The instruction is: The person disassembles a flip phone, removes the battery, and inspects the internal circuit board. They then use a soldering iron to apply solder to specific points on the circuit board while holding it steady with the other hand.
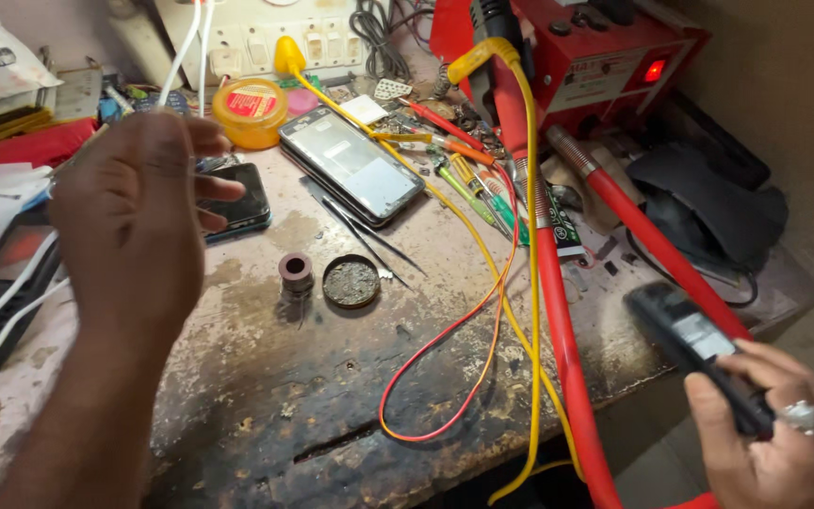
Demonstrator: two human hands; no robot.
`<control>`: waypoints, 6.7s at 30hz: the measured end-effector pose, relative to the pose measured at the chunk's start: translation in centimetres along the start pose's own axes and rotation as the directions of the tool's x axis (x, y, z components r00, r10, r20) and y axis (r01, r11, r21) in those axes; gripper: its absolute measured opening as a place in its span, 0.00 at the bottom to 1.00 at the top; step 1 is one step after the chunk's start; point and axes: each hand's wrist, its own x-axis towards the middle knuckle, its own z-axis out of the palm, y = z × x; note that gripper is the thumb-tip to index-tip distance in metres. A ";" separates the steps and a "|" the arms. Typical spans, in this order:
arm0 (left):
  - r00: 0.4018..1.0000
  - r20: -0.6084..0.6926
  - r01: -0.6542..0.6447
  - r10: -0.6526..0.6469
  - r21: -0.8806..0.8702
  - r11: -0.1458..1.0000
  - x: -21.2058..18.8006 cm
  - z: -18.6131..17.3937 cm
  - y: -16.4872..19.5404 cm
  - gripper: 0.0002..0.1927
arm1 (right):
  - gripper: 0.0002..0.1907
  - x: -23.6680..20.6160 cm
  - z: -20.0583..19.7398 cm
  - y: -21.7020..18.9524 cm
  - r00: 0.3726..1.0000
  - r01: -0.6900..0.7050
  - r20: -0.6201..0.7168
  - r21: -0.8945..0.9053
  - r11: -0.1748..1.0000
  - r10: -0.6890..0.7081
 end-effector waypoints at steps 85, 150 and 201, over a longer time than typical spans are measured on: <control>0.874 0.108 0.485 -0.473 -0.241 0.841 3.4 -12.0 -8.2 0.23 | 0.56 17.5 21.5 -28.9 0.324 0.310 0.762 0.475 0.824 -0.561; 0.535 0.777 -0.093 -0.331 0.444 0.891 0.4 -3.7 -10.3 0.40 | 0.14 17.7 24.5 -23.8 0.586 0.203 0.753 0.224 0.953 -0.301; 0.800 0.527 0.547 -0.287 -0.446 0.708 -2.7 6.0 -18.0 0.23 | 0.18 14.9 31.3 -18.5 0.330 -0.892 0.641 0.452 -0.007 -0.693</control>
